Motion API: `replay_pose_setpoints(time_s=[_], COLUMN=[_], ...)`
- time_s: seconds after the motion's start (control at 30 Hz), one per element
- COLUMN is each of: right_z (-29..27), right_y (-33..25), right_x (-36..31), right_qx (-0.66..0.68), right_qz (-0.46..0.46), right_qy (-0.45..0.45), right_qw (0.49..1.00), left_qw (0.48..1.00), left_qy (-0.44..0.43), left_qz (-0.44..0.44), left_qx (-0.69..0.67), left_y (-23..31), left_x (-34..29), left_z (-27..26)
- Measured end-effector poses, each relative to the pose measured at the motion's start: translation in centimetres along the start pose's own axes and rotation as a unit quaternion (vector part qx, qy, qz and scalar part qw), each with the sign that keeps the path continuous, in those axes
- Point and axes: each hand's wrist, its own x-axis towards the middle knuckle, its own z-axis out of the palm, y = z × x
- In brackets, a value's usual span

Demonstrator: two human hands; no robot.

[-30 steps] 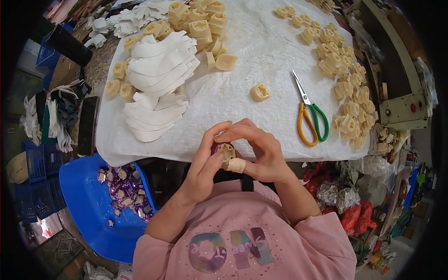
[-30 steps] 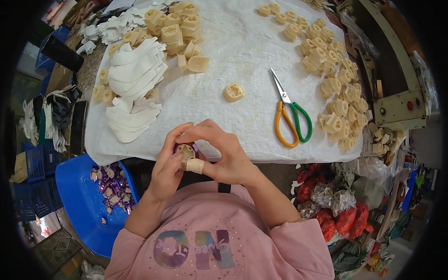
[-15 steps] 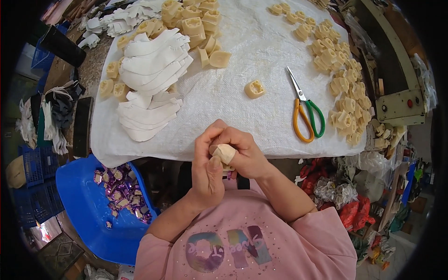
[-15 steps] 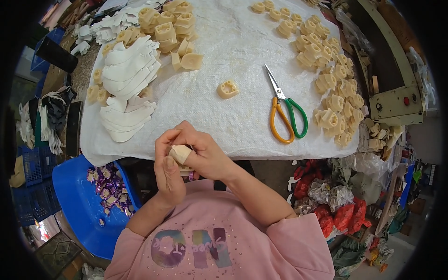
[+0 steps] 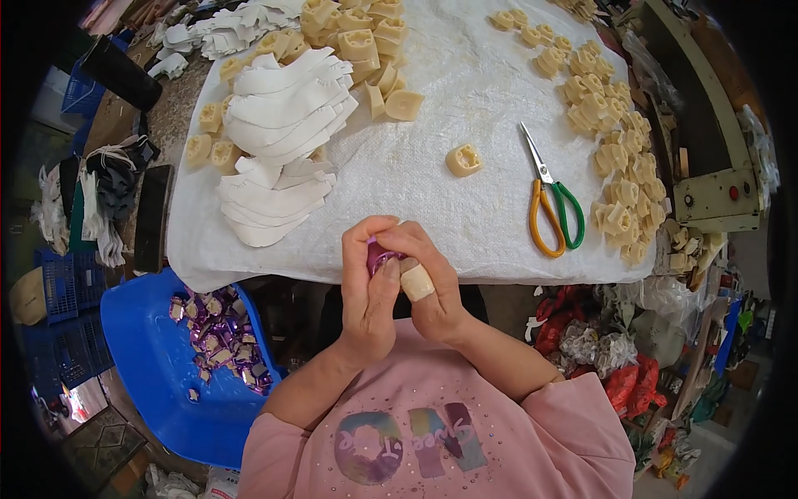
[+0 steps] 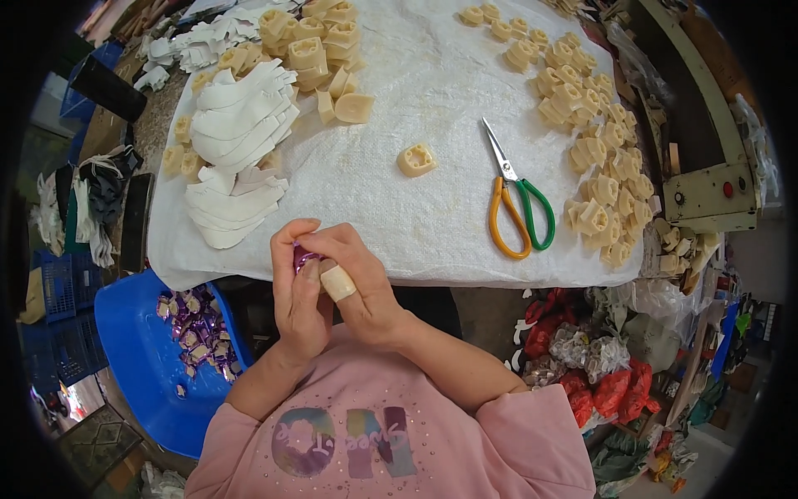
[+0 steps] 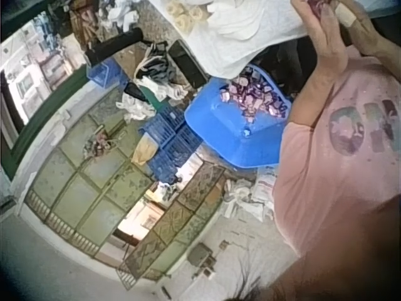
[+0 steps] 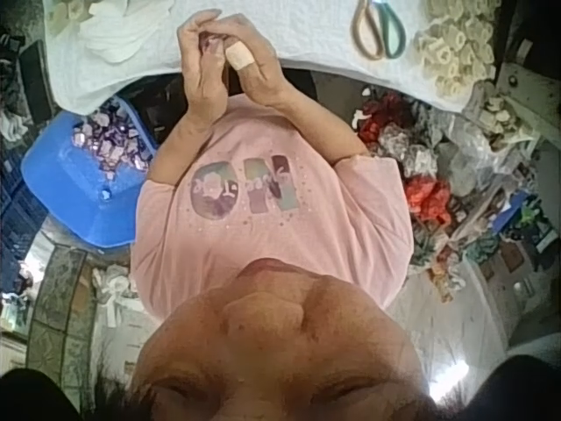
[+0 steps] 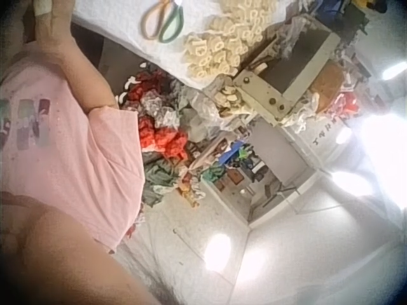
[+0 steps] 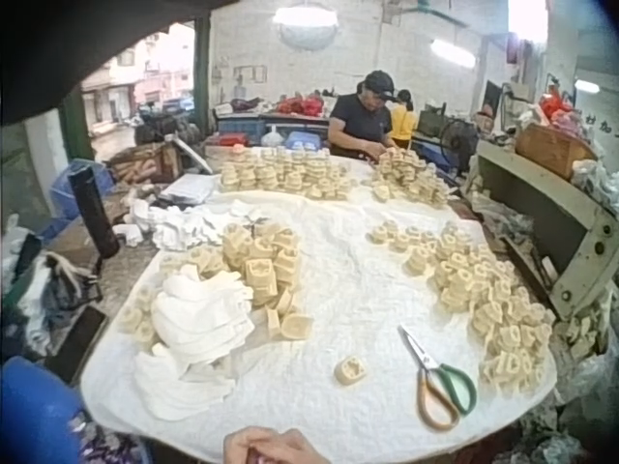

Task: The worker is attaching small foam pieces to shoe components and trimming them with scissors.

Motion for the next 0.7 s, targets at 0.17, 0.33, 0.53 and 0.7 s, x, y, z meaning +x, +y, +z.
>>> replay_pose_setpoints(time_s=[0.17, 0.33, 0.53, 0.7], right_z=[-0.7, -2.7, -2.8, -3.9], right_y=[-1.2, -2.1, -1.3, -0.6], right_x=[0.9, 2.4, 1.7, 2.0], right_qx=[0.069, -0.279, -0.111, 0.24], right_qz=[0.161, 0.075, 0.092, 0.27], right_qy=[0.017, -0.08, 0.01, 0.01], right_qw=[0.984, 0.954, 0.99, 0.932], left_qw=[0.971, 0.944, 0.981, 0.986], left_qy=[-0.075, -0.091, -0.063, -0.063], left_qz=[-0.051, 0.165, 0.012, 0.035], left_qx=[-0.223, 0.271, 0.184, 0.15], left_y=[-0.1, -0.5, 0.1, 1.4], left_x=[0.4, 1.1, 1.0, 1.3], left_z=[-1.0, -1.8, -2.3, -3.1])
